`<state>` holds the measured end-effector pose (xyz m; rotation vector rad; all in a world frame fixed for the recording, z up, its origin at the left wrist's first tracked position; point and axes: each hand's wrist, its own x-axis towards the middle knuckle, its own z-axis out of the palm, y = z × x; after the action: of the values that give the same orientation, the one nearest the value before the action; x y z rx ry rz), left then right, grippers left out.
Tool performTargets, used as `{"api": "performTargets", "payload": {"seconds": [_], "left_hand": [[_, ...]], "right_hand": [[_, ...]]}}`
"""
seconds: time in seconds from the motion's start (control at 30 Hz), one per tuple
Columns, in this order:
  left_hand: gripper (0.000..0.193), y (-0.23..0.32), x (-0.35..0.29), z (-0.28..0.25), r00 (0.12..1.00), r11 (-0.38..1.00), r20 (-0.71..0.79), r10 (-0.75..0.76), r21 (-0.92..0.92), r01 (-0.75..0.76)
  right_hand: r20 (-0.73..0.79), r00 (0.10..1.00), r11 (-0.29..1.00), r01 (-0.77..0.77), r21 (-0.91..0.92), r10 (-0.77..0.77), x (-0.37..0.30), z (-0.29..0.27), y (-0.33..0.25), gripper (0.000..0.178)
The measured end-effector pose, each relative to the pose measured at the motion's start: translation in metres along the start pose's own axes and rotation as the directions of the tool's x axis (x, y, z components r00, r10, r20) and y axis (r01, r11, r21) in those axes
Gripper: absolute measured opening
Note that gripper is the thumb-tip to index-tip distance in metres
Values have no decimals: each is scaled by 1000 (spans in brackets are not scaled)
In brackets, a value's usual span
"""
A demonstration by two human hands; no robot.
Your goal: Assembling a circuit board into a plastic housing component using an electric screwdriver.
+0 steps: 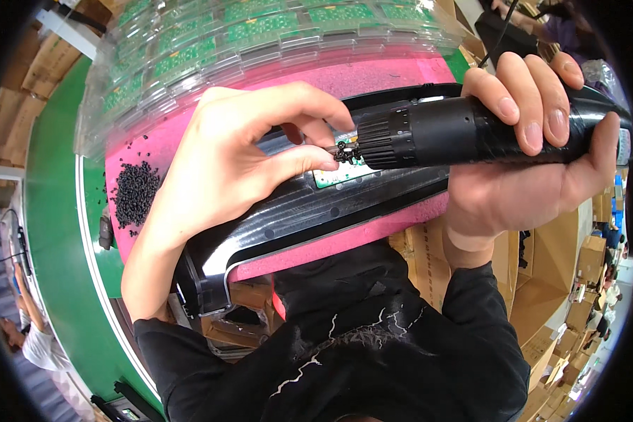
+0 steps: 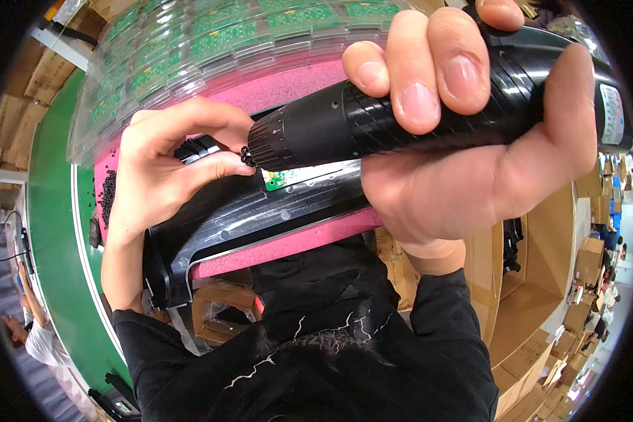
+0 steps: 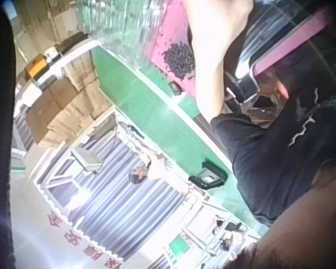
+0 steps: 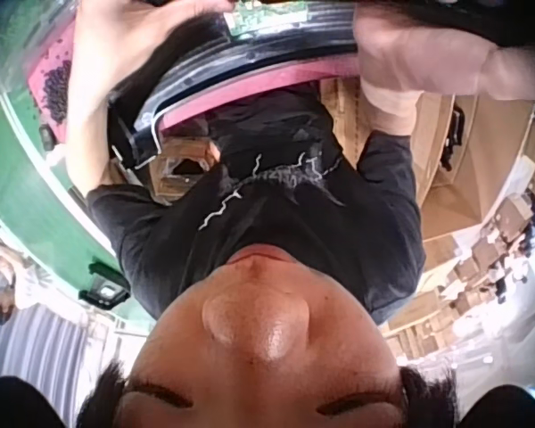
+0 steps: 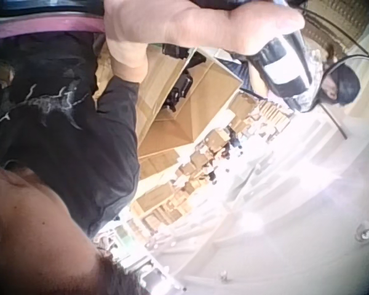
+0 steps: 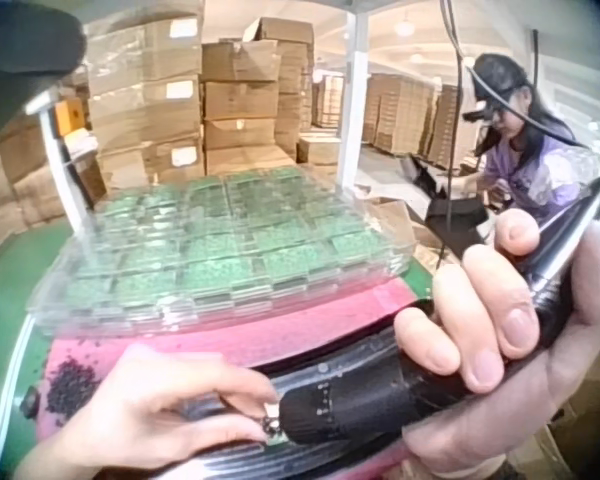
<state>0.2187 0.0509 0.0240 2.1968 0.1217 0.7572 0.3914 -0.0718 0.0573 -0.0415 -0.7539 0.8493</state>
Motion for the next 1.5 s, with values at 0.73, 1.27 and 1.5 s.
{"api": "performTargets", "payload": {"seconds": [0.73,1.27,1.5], "left_hand": [[8,-1,-1,-8,928,922,259,-268,348,169],[13,-25,-6,6,834,959,490,-253,243,148],[12,-15,-11,5,798,926,486,-356,299,231]], "right_hand": [[609,792,953,-160,256,-31,49,-107,28,23],[607,794,986,-132,99,45,48,-132,33,18],[-204,950,489,-298,-820,237,19,-42,13,21]]}}
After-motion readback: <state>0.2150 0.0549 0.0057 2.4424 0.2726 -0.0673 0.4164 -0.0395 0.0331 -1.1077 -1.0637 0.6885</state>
